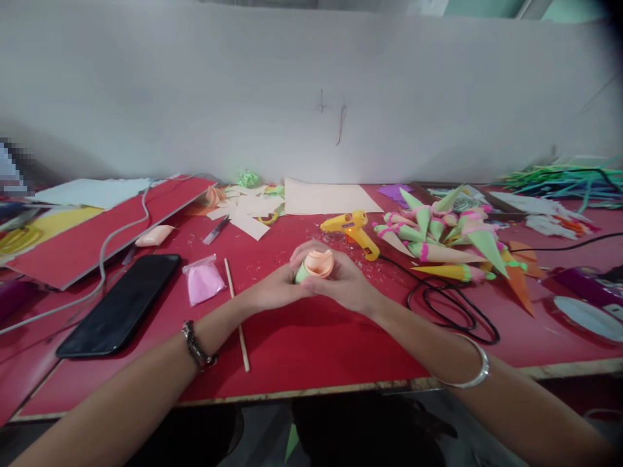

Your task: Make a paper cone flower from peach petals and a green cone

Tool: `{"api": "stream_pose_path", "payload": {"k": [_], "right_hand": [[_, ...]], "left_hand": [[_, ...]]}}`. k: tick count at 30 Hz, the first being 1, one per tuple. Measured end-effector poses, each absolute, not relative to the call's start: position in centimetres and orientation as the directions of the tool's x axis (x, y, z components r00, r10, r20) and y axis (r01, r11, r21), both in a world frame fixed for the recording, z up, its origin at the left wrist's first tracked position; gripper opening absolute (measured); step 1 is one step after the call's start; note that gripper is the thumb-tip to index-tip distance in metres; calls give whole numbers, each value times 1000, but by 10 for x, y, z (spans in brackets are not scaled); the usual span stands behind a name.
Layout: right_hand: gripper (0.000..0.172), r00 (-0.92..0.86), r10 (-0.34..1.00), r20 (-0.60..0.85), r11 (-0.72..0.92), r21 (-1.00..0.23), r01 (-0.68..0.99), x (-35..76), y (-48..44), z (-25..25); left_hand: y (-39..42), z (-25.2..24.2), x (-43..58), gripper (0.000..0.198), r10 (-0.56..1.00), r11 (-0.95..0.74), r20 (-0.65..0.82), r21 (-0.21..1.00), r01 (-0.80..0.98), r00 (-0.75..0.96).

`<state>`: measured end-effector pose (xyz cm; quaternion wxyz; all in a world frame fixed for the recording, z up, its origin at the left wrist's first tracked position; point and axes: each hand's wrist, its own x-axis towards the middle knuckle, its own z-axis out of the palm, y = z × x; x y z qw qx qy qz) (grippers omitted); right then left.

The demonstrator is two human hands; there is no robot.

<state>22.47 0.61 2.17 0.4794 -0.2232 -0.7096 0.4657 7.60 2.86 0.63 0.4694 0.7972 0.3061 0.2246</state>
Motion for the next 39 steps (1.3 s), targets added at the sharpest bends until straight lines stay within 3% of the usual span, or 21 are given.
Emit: {"api": "stream_pose_path", "payload": {"k": [3,9,13,25,30,34,39], "right_hand": [[29,-456,740,494,499,-858,-120,225,6,22],[18,-396,738,546,586,-810,-26,224,6,22],[22,-317,750,580,625,-779,54,224,7,19],[10,-415,725,550,659,-729,185,225,3,23],[13,-441,716,541,652,-744,146,223,1,23],[20,-508,673,538,661,-746,84,223,0,24],[21,-607,612,507,707,-695,133,226,1,24]], "left_hand": [[29,7,76,26,678,-365,46,888,281,733],[28,10,78,22,686,-401,91,875,271,722],[31,8,79,20,714,-444,191,867,224,674],[26,5,82,12,719,-513,306,839,181,624],[26,7,82,13,685,-555,352,819,144,637],[26,5,80,17,657,-516,306,849,115,689],[27,1,76,17,644,-442,236,891,102,728]]}}
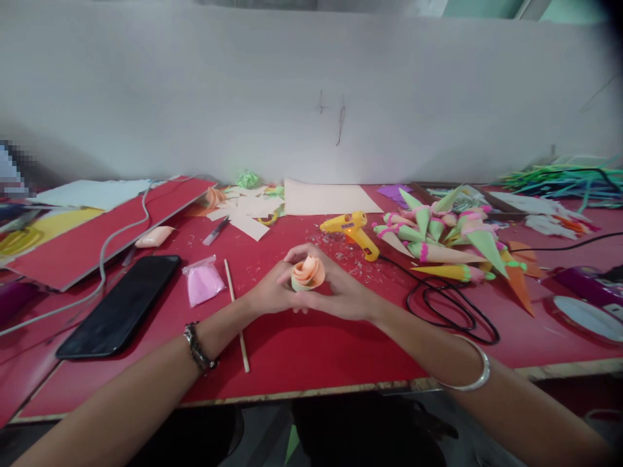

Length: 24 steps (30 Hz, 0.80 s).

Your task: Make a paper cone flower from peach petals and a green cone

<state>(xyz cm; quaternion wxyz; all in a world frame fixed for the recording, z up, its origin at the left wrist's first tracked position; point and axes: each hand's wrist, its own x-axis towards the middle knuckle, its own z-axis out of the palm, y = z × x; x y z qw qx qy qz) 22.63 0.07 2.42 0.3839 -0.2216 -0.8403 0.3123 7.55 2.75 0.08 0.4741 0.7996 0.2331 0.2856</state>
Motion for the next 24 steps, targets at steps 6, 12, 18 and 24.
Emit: {"api": "stream_pose_path", "payload": {"k": [6,12,18,24], "right_hand": [[23,-580,682,445,579,-813,57,225,0,23],[12,-458,750,478,583,-805,115,223,5,21],[19,-455,733,505,606,-789,102,224,4,21],[15,-429,740,518,588,-808,40,227,6,22]], "left_hand": [[28,4,77,11,661,-463,275,882,91,699],[24,1,86,20,709,-526,374,845,96,598],[23,4,84,27,654,-517,304,848,115,693],[22,8,81,36,703,-444,216,878,181,678]]}}
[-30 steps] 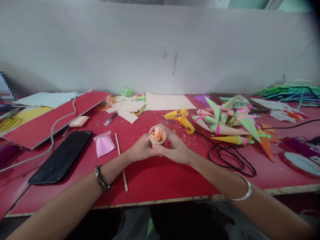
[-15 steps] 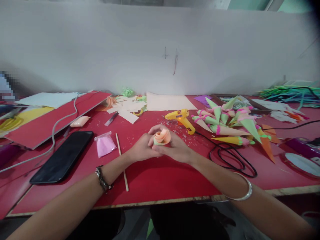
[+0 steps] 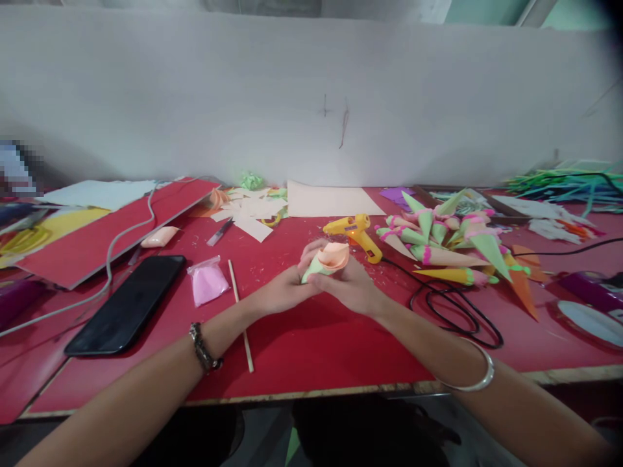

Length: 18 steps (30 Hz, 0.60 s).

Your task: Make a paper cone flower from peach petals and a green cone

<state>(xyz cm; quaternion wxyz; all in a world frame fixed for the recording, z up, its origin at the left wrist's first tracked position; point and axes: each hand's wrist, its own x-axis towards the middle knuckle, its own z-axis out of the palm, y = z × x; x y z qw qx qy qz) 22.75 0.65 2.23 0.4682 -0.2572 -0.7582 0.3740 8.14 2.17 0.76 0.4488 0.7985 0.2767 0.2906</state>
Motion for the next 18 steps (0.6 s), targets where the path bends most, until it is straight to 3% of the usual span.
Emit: {"api": "stream_pose_path", "payload": {"k": [5,11,14,18], "right_hand": [[11,-433,792,430,492,-870,36,227,6,21],[19,-335,791,512,560,-826,60,227,7,18],[18,-271,844,463,484,-875,16,229,7,17],[24,-332,870,365,399,-916,38,231,8,19]], "left_hand": [[26,-1,82,39,666,-503,284,854,134,690],[29,2,84,23,616,-622,361,768,150,700],[28,6,83,25,618,-656,364,728,201,697],[30,8,77,25,694,-643,345,692,328,632]]}}
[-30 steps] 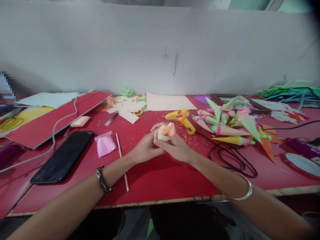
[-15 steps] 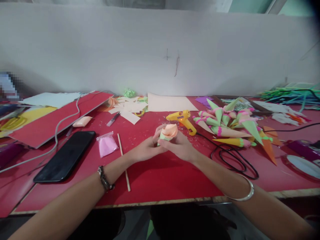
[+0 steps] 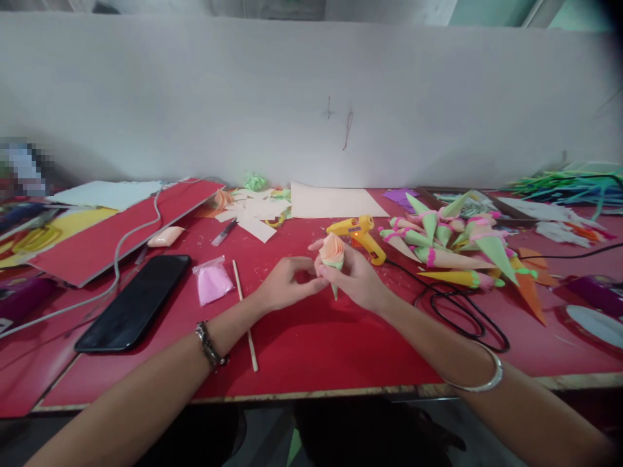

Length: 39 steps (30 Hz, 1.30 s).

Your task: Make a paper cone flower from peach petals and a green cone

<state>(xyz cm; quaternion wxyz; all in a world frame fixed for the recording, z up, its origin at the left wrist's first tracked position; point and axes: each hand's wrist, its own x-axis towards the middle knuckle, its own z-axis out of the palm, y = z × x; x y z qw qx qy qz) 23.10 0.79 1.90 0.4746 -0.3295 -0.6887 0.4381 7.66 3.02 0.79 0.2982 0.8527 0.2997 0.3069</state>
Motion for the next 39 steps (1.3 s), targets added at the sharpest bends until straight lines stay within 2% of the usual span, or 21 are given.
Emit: {"api": "stream_pose_path", "payload": {"k": [5,8,12,17,19,21,23,25,26,29,31,35,39], "right_hand": [[38,-363,897,253,355,-900,251,234,11,17],[48,-415,869,270,454,-770,449,237,14,11],[47,-541,824,170,536,-544,646,243,17,6],[53,-553,815,172,564,-448,694,245,19,5],[54,-562,809,173,574,-444,688,245,18,5],[54,-566,806,173,576,-449,683,244,18,5],[53,-566,806,174,575,-457,678,245,18,5],[52,-567,806,171,573,-466,674,245,19,5],[52,-568,805,168,572,-470,672,245,19,5],[50,-572,805,160,570,-478,668,246,20,5],[49,-572,805,159,569,-480,668,246,20,6],[47,-575,803,156,569,-486,663,245,20,6],[47,-576,804,150,568,-484,666,245,20,6]], "left_hand": [[39,7,62,36,774,-608,338,630,482,536],[42,8,53,39,822,-570,366,545,615,437],[41,10,38,35,870,-454,369,336,826,328],[31,16,12,19,888,-328,374,105,939,268],[26,20,-4,20,895,-230,394,7,973,209],[22,25,-26,27,907,-67,414,-42,997,78],[20,29,-52,44,929,77,368,-66,995,-48],[19,31,-78,59,969,203,151,-53,978,-193],[20,32,-89,63,973,230,38,-62,971,-228],[23,31,-111,65,968,239,-73,-45,970,-242],[23,29,-112,69,970,225,-87,-33,974,-227],[21,24,-102,68,971,235,-23,-58,970,-236],[21,19,-103,64,989,143,-34,-89,986,-146]]}}
